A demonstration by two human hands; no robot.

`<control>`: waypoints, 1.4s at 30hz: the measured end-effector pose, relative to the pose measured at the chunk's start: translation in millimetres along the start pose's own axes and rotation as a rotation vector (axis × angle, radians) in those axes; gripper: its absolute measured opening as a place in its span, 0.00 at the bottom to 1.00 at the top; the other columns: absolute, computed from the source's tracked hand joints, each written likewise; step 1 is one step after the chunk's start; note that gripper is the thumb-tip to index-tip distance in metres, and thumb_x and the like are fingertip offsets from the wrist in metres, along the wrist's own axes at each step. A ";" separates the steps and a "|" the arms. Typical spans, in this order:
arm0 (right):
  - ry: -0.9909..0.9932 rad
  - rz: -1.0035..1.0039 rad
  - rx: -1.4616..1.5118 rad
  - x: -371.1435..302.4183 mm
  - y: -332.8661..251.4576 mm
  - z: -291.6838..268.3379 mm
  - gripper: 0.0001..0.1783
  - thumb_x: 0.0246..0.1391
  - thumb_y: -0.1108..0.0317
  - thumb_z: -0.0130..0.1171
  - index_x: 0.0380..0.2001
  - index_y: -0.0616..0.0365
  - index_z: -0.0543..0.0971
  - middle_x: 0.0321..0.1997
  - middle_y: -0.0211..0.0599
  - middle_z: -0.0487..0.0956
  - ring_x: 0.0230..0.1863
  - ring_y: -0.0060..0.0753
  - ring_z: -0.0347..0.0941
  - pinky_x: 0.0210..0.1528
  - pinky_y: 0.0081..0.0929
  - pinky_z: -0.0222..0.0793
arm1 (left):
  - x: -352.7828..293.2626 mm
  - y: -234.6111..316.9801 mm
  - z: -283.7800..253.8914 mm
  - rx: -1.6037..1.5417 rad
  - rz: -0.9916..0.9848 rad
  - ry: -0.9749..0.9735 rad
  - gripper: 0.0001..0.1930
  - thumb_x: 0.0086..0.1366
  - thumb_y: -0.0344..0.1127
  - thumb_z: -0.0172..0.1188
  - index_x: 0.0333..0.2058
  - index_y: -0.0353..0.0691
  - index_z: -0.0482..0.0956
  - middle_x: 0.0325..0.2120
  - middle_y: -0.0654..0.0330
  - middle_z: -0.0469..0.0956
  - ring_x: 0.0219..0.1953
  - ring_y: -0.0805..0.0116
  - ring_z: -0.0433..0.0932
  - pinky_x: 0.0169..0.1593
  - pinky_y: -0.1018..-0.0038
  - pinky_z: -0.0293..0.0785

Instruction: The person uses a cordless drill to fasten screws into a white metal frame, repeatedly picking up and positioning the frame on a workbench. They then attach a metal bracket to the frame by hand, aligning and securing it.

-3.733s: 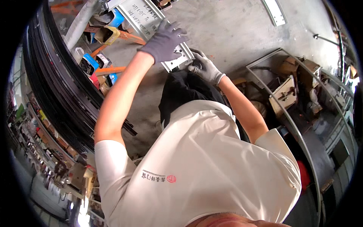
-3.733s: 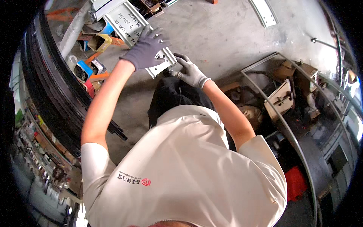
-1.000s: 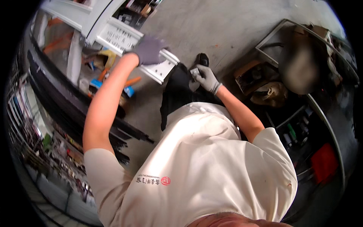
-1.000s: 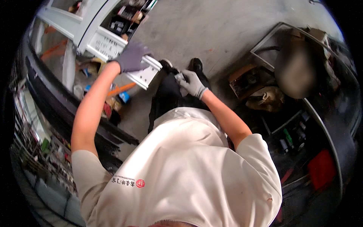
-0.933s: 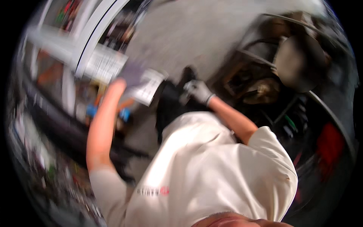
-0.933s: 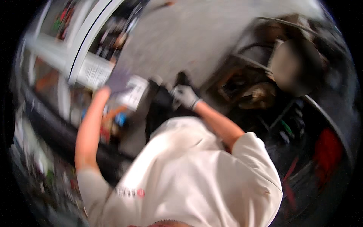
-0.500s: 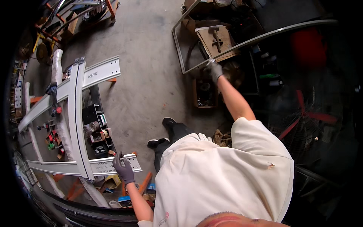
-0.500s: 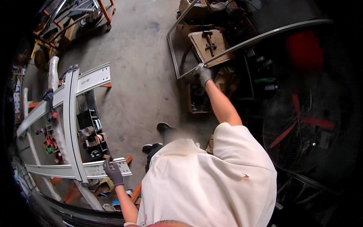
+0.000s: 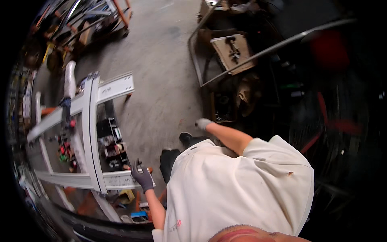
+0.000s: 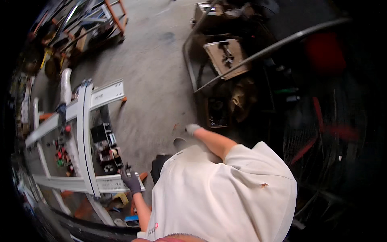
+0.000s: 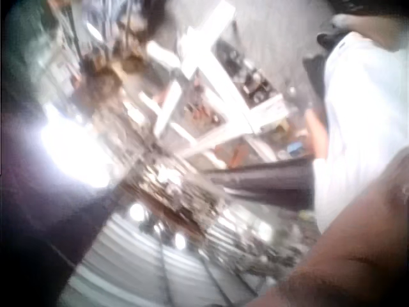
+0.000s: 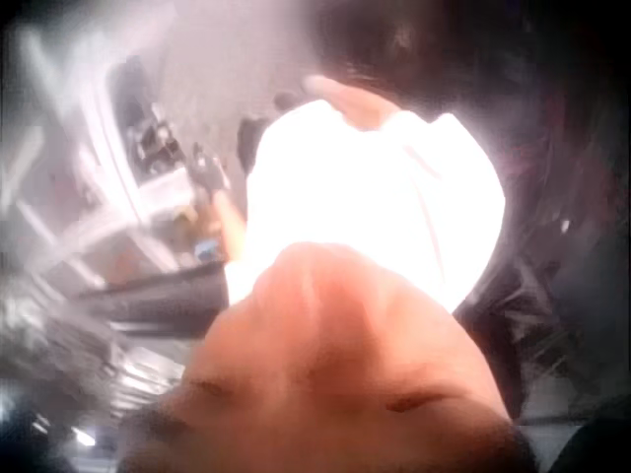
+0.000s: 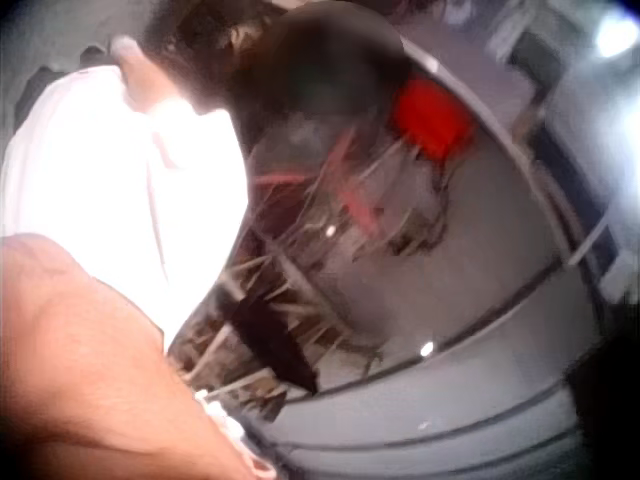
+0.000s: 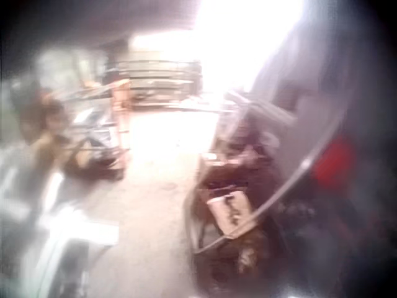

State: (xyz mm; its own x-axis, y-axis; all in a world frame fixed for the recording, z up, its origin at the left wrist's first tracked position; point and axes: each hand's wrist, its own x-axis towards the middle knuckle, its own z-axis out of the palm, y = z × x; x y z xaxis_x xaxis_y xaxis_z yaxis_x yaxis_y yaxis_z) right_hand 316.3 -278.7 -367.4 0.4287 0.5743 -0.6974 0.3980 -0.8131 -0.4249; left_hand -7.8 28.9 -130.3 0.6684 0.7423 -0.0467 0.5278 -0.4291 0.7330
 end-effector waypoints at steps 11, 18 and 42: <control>-0.016 -0.461 -0.292 -29.2 -140.7 -164.0 0.18 0.61 0.55 0.58 0.46 0.55 0.84 0.43 0.48 0.85 0.47 0.55 0.81 0.48 0.48 0.76 | 12.2 -14.4 -16.1 -0.022 -0.053 0.546 0.16 0.61 0.27 0.62 0.50 0.38 0.81 0.39 0.53 0.81 0.44 0.51 0.78 0.53 0.57 0.72; 0.269 -0.944 -0.424 60.0 -431.0 -300.2 0.20 0.59 0.59 0.65 0.52 0.55 0.81 0.49 0.49 0.82 0.47 0.54 0.80 0.47 0.45 0.76 | 39.4 -42.0 -29.2 -0.046 -0.279 0.941 0.15 0.65 0.26 0.61 0.50 0.36 0.82 0.42 0.51 0.81 0.44 0.51 0.78 0.52 0.58 0.73; -0.298 -1.319 -1.114 183.7 -681.6 -228.6 0.73 0.32 0.45 0.80 0.79 0.31 0.45 0.74 0.73 0.53 0.74 0.81 0.49 0.74 0.67 0.48 | 37.9 92.7 48.1 -0.087 -1.005 1.216 0.14 0.64 0.28 0.62 0.49 0.37 0.83 0.41 0.55 0.83 0.45 0.61 0.81 0.53 0.65 0.76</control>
State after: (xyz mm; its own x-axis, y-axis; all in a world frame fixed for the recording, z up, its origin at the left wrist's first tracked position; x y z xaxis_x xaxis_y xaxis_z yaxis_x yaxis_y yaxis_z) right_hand 309.2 402.8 -74.0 -0.7107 0.5988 -0.3691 0.6985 0.6628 -0.2698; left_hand 91.7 -7.5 -96.8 -0.7472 0.6646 0.0009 0.4197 0.4709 0.7760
